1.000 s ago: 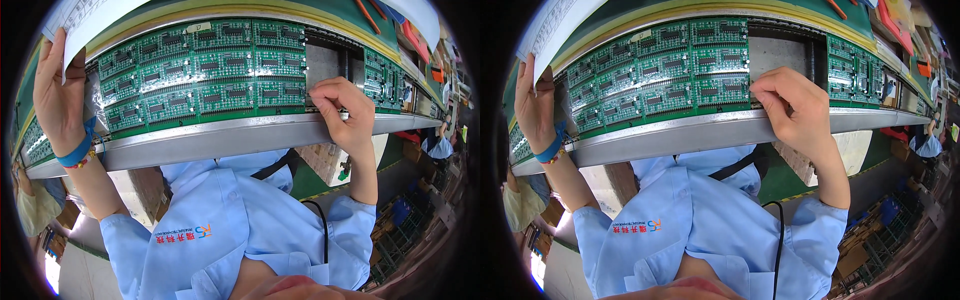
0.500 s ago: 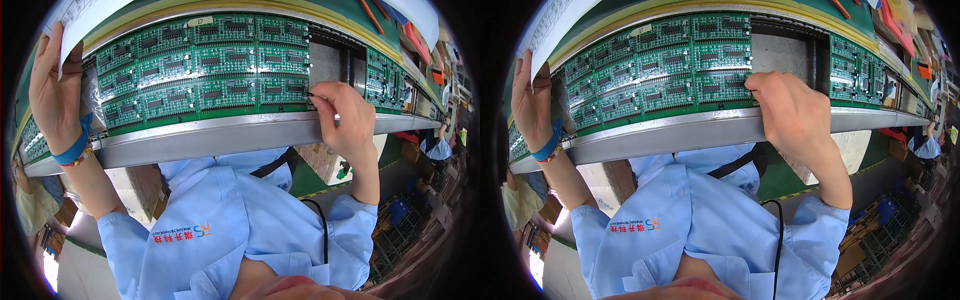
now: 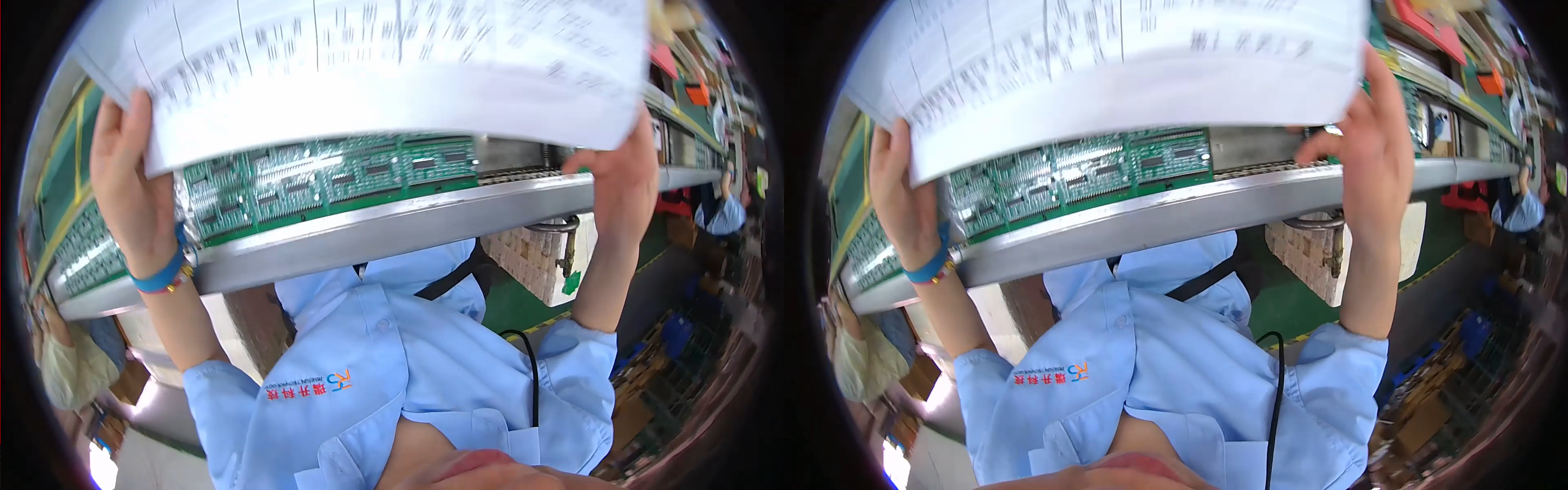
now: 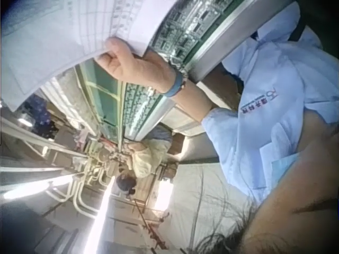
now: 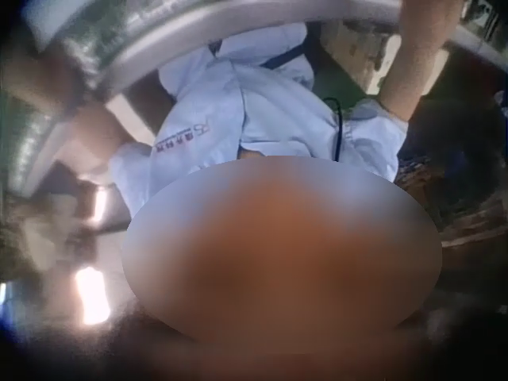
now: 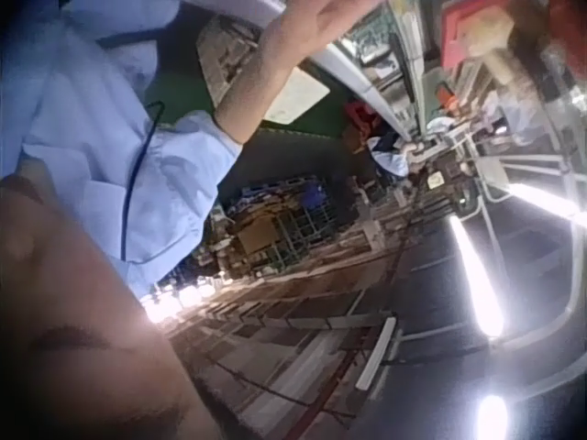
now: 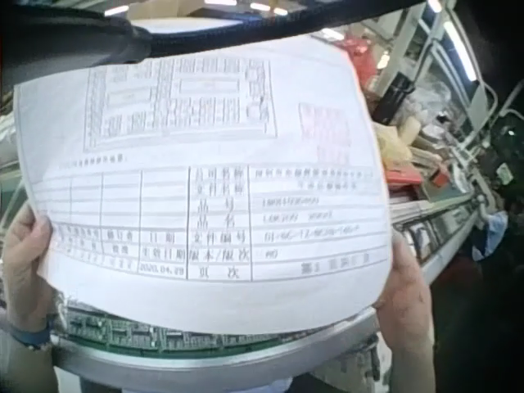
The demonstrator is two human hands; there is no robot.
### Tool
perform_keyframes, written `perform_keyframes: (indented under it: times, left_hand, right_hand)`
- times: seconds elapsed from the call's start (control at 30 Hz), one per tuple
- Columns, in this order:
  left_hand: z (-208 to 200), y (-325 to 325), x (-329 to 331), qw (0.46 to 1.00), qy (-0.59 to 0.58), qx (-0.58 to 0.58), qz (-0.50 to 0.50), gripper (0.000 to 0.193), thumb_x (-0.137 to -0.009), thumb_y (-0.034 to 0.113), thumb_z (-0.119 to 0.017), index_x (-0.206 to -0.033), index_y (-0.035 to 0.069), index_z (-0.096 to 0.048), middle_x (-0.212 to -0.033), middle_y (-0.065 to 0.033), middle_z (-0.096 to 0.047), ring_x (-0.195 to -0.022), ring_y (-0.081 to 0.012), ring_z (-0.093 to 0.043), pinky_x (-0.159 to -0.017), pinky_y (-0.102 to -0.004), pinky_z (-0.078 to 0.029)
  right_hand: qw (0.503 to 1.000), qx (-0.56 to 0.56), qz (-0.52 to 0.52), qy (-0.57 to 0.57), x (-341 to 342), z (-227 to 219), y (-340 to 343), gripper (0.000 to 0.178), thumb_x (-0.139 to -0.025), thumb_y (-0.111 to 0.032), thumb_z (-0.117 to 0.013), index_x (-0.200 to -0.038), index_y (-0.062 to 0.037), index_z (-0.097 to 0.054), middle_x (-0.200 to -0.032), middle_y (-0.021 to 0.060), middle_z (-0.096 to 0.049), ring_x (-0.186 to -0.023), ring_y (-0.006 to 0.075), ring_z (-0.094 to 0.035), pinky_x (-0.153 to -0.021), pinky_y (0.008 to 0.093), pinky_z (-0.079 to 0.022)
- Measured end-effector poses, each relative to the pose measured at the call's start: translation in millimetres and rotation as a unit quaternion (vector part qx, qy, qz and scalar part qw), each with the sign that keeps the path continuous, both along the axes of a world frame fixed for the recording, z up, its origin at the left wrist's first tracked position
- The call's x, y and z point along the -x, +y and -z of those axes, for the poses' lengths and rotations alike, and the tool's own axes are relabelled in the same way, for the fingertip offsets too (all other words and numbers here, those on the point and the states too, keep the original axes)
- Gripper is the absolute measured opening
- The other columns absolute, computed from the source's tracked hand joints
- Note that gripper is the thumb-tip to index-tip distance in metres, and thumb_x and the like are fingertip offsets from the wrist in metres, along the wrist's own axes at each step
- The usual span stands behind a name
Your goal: The person inserts small electronic components into printed circuit boards by hand on an assembly line.
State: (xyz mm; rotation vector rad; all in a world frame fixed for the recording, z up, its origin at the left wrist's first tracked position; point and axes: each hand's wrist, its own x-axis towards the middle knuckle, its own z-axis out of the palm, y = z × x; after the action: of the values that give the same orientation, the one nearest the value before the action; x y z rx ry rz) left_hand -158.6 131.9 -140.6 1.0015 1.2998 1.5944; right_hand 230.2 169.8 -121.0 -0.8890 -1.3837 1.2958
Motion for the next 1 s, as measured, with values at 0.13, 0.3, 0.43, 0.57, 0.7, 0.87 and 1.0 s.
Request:
perform_keyframes:
  times: [0.13, 0.3, 0.43, 0.57, 0.7, 0.87, 1.0]
  left_hand:
    - [-2.4, -7.4, -28.1, 0.998, 0.053, -0.019, -0.016, 0.041, -0.089, 0.006, -0.051, -0.126, -0.009, -0.041, -0.118, -0.0135, -0.054, -0.107, -0.0166, -0.052, -0.095, -0.0288, -0.038]
    - [-9.9, -19.4, -41.7, 0.988, 0.123, 0.000, 0.090, 0.030, -0.091, 0.004, -0.049, -0.120, -0.003, -0.046, -0.102, -0.0082, -0.060, -0.085, -0.0104, -0.058, -0.074, -0.0216, -0.045]
    - [-26.4, -28.3, -65.1, 0.984, 0.151, -0.005, 0.093, 0.027, -0.093, 0.007, -0.048, -0.119, -0.001, -0.047, -0.097, -0.0098, -0.061, -0.072, -0.0128, -0.061, -0.063, -0.0229, -0.048]
    - [-23.2, -31.4, -81.1, 0.976, 0.163, 0.016, 0.146, 0.025, -0.093, 0.008, -0.049, -0.116, -0.001, -0.049, -0.097, -0.0104, -0.061, -0.075, -0.0146, -0.062, -0.066, -0.0242, -0.049]
    - [-11.9, -46.9, -112.9, 0.942, 0.260, -0.043, 0.206, 0.017, -0.087, 0.004, -0.054, -0.103, 0.000, -0.056, -0.091, -0.0108, -0.062, -0.078, -0.0181, -0.062, -0.066, -0.0281, -0.049]
    - [10.7, -54.3, -155.2, 0.707, 0.586, -0.248, 0.310, 0.028, -0.070, 0.009, -0.060, -0.098, 0.009, -0.061, -0.098, -0.0082, -0.062, -0.092, -0.0257, -0.060, -0.086, -0.0409, -0.042]
    - [16.0, -62.7, -162.8, 0.640, 0.633, -0.307, 0.309, 0.030, -0.067, 0.004, -0.065, -0.096, 0.009, -0.062, -0.102, -0.0083, -0.061, -0.099, -0.0249, -0.059, -0.092, -0.0454, -0.040]
  right_hand:
    - [0.996, 0.087, -0.014, -0.011, -6.5, 9.1, 21.4, 0.049, -0.086, -0.022, -0.061, -0.125, 0.0034, -0.045, -0.108, 0.0120, -0.062, -0.088, 0.0145, -0.062, -0.073, 0.0266, -0.050]
    - [0.989, 0.128, 0.064, 0.045, -25.5, 5.1, 28.3, 0.029, -0.084, -0.020, -0.063, -0.101, 0.0036, -0.063, -0.092, 0.0079, -0.066, -0.082, 0.0135, -0.063, -0.076, 0.0273, -0.050]
    - [0.950, 0.154, 0.120, 0.246, -174.9, 5.1, 64.8, 0.020, -0.084, -0.014, -0.058, -0.098, -0.0011, -0.056, -0.075, 0.0083, -0.061, -0.061, 0.0130, -0.059, -0.048, 0.0219, -0.044]
    - [0.809, 0.055, 0.411, 0.417, -323.7, 29.7, 74.5, 0.012, -0.085, -0.006, -0.049, -0.096, -0.0040, -0.049, -0.076, 0.0074, -0.056, -0.057, 0.0159, -0.051, -0.043, 0.0222, -0.037]
    - [0.768, 0.055, 0.461, 0.441, -349.2, 56.6, 50.2, 0.019, -0.085, -0.003, -0.045, -0.104, -0.0074, -0.047, -0.079, 0.0058, -0.056, -0.051, 0.0140, -0.048, -0.037, 0.0221, -0.032]
    - [0.763, 0.049, 0.383, 0.519, -352.1, 84.3, 26.8, 0.019, -0.089, -0.002, -0.045, -0.107, -0.0083, -0.046, -0.075, 0.0036, -0.051, -0.048, 0.0097, -0.042, -0.037, 0.0200, -0.029]
    - [0.772, 0.036, 0.397, 0.495, -353.0, 92.2, 35.8, 0.022, -0.089, -0.002, -0.048, -0.111, -0.0039, -0.047, -0.081, 0.0052, -0.054, -0.056, 0.0129, -0.050, -0.045, 0.0191, -0.041]
